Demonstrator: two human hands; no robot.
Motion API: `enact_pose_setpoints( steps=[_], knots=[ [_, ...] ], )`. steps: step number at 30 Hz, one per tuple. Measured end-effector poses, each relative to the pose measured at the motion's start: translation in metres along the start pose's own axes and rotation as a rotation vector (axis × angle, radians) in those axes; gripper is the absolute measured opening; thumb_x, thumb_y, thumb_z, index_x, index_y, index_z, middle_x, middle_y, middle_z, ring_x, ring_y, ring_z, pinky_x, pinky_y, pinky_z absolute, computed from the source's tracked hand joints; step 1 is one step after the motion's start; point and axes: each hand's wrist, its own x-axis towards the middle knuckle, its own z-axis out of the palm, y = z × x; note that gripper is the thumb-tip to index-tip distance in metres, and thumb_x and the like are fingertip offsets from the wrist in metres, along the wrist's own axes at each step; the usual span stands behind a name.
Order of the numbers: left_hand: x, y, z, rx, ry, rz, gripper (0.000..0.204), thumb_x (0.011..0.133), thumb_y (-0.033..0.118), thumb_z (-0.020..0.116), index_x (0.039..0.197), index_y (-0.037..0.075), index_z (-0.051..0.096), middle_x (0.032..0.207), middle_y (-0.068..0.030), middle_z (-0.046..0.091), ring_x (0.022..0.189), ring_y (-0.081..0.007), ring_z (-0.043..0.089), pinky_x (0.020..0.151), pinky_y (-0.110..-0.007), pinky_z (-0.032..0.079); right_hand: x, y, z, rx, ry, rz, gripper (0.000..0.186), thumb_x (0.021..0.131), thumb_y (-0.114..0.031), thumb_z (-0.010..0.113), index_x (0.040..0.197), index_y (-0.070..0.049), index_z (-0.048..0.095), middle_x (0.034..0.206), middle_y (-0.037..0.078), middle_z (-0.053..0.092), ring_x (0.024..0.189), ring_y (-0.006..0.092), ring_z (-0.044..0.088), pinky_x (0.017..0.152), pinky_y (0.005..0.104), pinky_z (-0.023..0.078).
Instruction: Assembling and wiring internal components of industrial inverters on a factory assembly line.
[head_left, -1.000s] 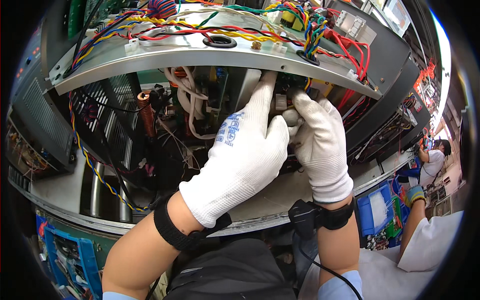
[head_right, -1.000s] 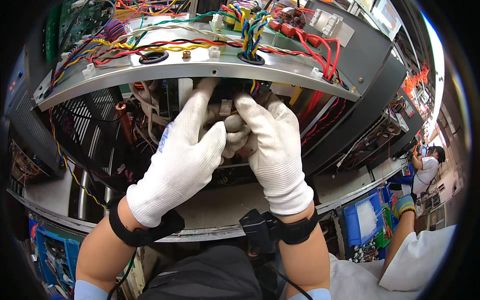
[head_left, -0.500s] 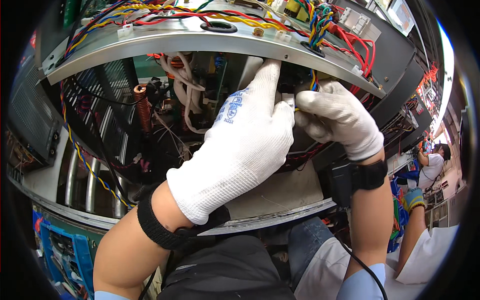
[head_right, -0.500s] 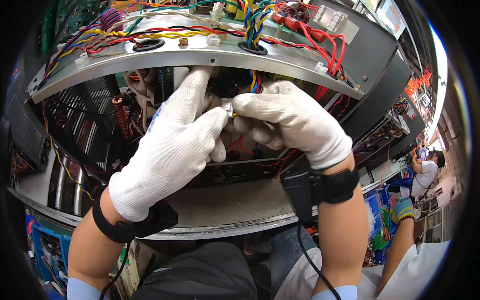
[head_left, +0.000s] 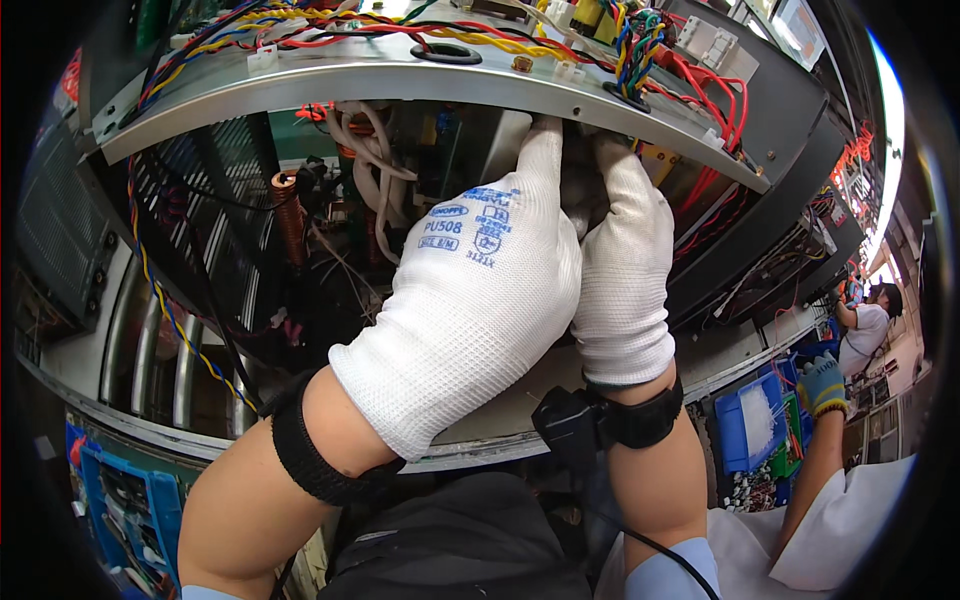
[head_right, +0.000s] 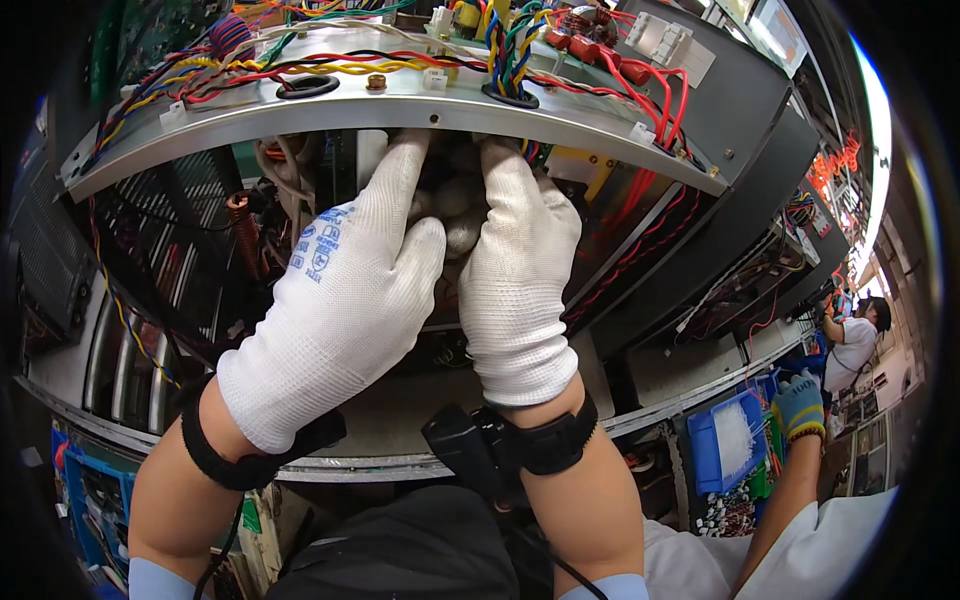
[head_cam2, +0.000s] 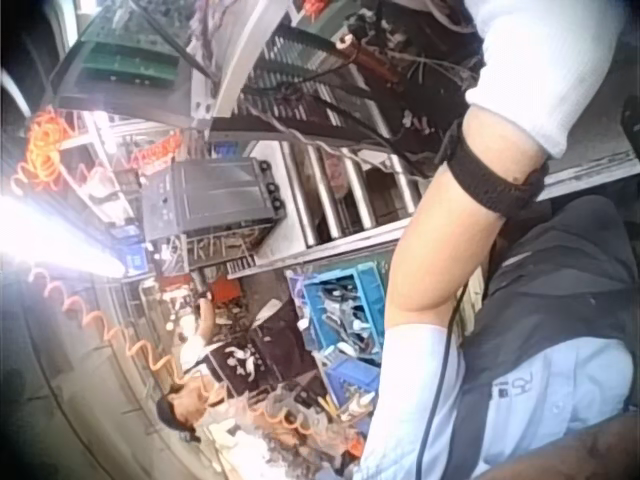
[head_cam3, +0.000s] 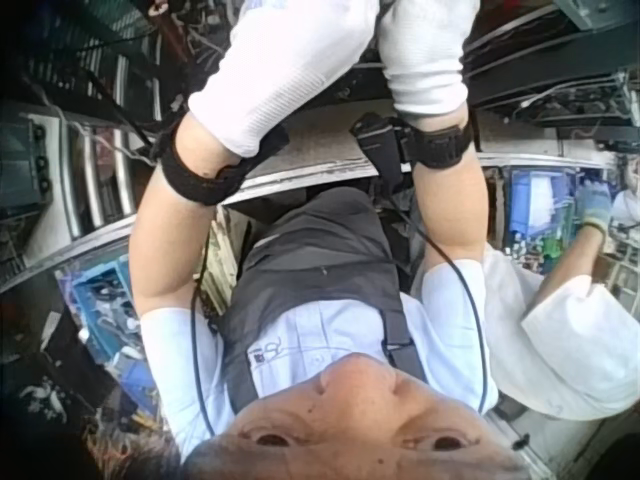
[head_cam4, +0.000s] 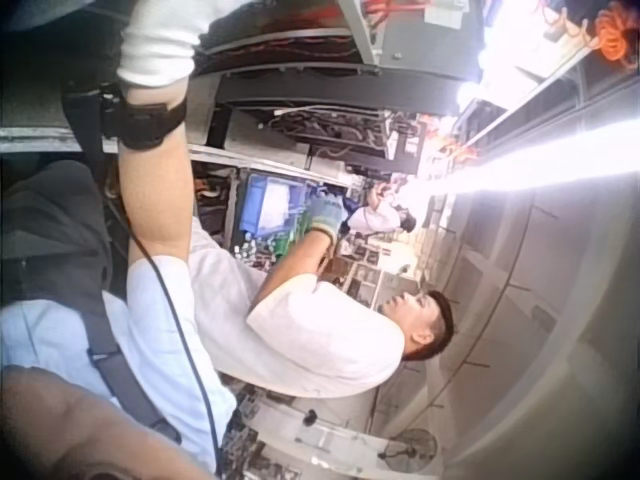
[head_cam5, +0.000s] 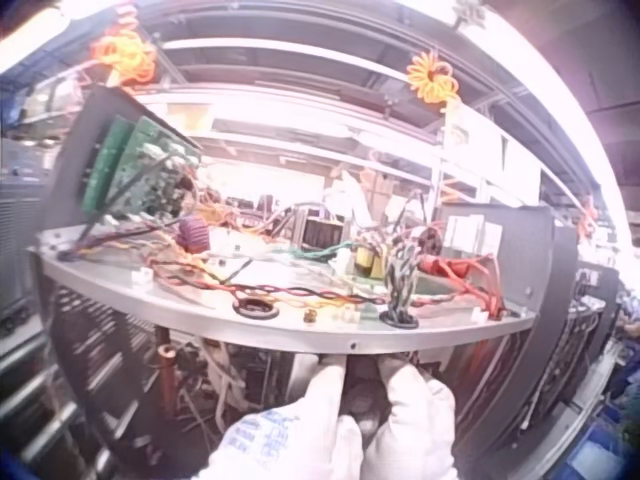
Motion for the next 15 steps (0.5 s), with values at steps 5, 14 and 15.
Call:
enact_pose_setpoints(
  steps=[5, 14, 15],
  knots=[
    [-0.001, -0.003, 0.002, 0.072, 0.032, 0.065, 0.045, 0.089, 0.01, 0.055, 0.126, -0.012, 0.043, 0.079, -0.024, 0.06, 0.075, -0.0392, 0.062, 0.066, -0.045, 0.049, 0.01, 0.015, -0.012, -0.204, -0.015, -0.111, 0.027, 0.093, -0.024, 0.058, 0.084, 0.0, 0.065, 0.062, -0.001, 0.058, 0.048, 0.0041, 0.05, 0.043, 0.0226, 0.038],
    [0.001, 0.0, 0.001, 0.132, 0.047, 0.084, 0.044, 0.089, 0.011, 0.056, 0.125, -0.011, 0.044, 0.074, -0.0232, 0.06, 0.071, -0.0394, 0.062, 0.064, -0.046, 0.049, 0.008, 0.006, -0.002, -0.145, 0.03, -0.072, 0.034, 0.09, -0.025, 0.055, 0.07, 0.002, 0.059, 0.058, -0.001, 0.048, 0.051, 0.0069, 0.041, 0.047, 0.0255, 0.034],
    [0.002, 0.0, 0.001, 0.131, 0.04, 0.082, 0.044, 0.089, 0.01, 0.056, 0.125, -0.01, 0.044, 0.073, -0.023, 0.06, 0.071, -0.0393, 0.062, 0.064, -0.046, 0.048, 0.009, 0.008, -0.003, -0.164, 0.046, -0.066, 0.032, 0.089, -0.024, 0.055, 0.07, 0.002, 0.057, 0.059, -0.001, 0.048, 0.051, 0.007, 0.041, 0.048, 0.0263, 0.034]
  ],
)
